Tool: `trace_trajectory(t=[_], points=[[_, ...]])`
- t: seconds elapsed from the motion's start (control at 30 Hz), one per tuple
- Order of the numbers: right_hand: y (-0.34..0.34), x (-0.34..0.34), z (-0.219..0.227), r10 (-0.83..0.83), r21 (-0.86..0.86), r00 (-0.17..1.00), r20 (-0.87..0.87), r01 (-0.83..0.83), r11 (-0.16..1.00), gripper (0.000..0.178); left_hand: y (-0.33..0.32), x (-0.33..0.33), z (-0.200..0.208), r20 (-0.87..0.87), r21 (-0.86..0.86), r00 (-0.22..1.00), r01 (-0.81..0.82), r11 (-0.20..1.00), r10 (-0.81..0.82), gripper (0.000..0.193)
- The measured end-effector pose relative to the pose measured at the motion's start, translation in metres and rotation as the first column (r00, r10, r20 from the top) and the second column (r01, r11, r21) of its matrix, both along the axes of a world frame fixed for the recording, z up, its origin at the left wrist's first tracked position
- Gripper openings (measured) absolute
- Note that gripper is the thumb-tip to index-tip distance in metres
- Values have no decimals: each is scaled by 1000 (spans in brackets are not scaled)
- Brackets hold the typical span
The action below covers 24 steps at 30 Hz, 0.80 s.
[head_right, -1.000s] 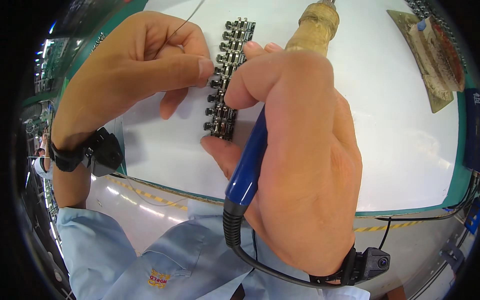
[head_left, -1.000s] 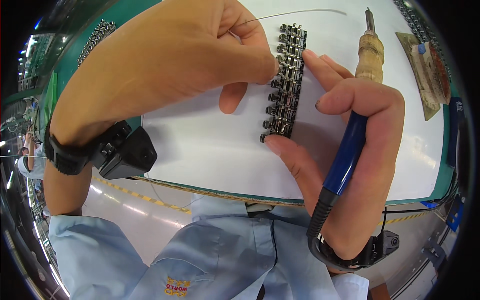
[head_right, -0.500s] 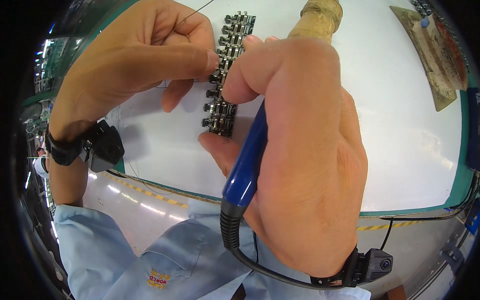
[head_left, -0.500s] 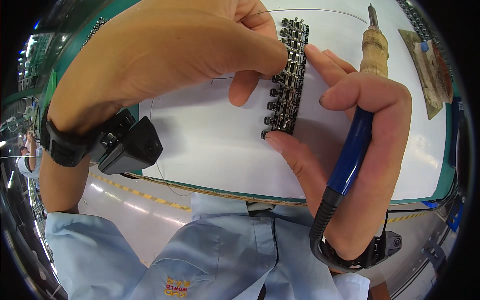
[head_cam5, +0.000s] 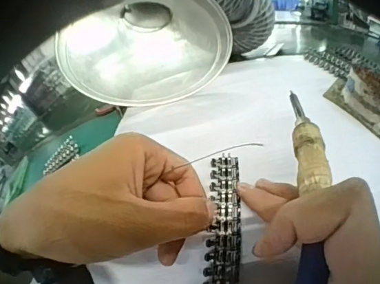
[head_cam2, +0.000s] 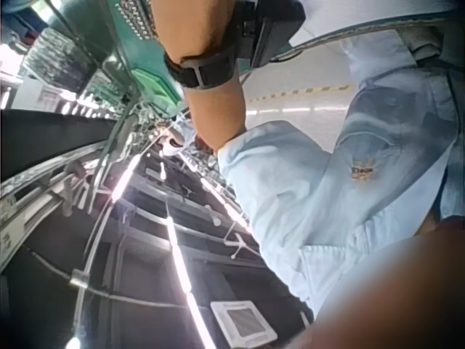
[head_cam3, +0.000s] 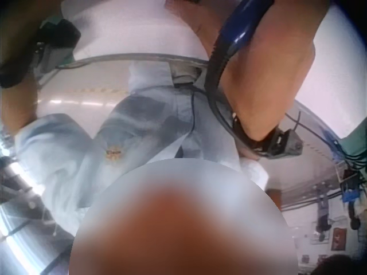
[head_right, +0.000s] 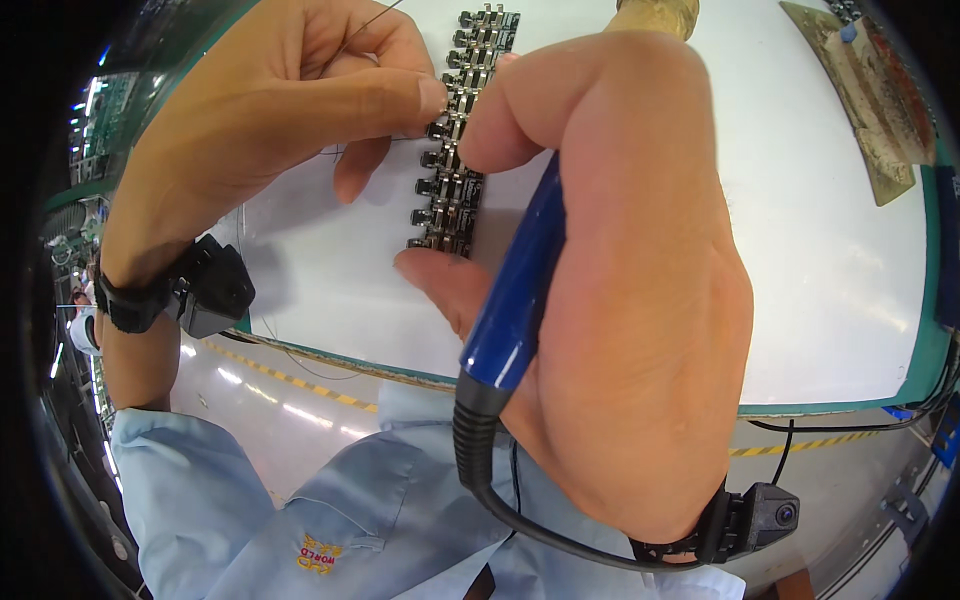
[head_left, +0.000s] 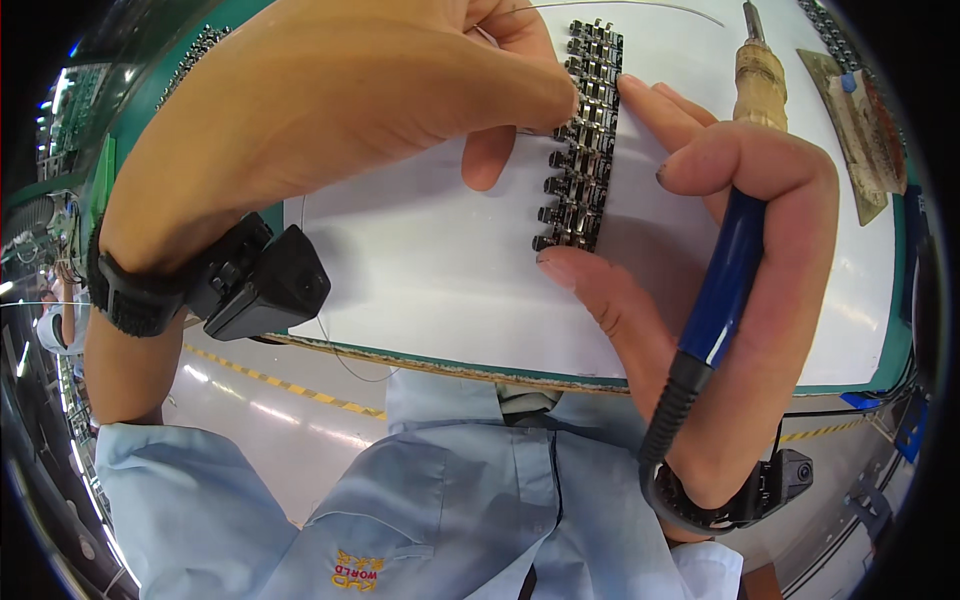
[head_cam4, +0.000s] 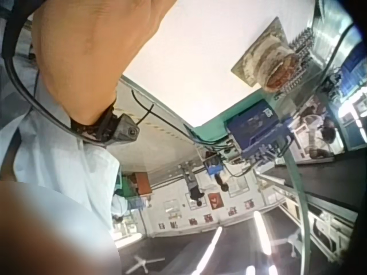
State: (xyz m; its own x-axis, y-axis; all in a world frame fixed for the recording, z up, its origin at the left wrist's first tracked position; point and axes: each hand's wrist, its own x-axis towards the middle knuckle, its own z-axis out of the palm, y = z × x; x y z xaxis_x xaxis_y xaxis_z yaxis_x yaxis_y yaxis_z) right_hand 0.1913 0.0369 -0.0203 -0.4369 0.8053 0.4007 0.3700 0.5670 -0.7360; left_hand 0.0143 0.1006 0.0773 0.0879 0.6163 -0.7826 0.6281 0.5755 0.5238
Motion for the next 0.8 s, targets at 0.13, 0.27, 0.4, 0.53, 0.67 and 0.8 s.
trace_trajectory(t=[0.13,0.27,0.4,0.53,0.67,0.8], points=[[-1,6,3,-15,1,1000,-12,15,1000,48,-13,-11,-17,97,217,989,90,972,-113,25],[-4,8,6,-40,4,999,-26,40,999,44,-17,-19,-15,115,224,990,55,973,-83,19],[-1,11,6,-23,16,998,-56,24,1000,34,-25,-20,-10,74,198,997,-20,980,6,22],[-1,9,4,-108,52,986,-124,115,992,32,-46,-25,-17,58,402,997,14,916,-41,26],[-5,5,6,-158,90,975,-159,173,981,39,-60,-26,-17,13,481,999,21,877,-31,30],[-2,8,9,-84,144,992,-94,97,985,41,-68,-20,-13,-3,503,1000,16,864,-17,30]])
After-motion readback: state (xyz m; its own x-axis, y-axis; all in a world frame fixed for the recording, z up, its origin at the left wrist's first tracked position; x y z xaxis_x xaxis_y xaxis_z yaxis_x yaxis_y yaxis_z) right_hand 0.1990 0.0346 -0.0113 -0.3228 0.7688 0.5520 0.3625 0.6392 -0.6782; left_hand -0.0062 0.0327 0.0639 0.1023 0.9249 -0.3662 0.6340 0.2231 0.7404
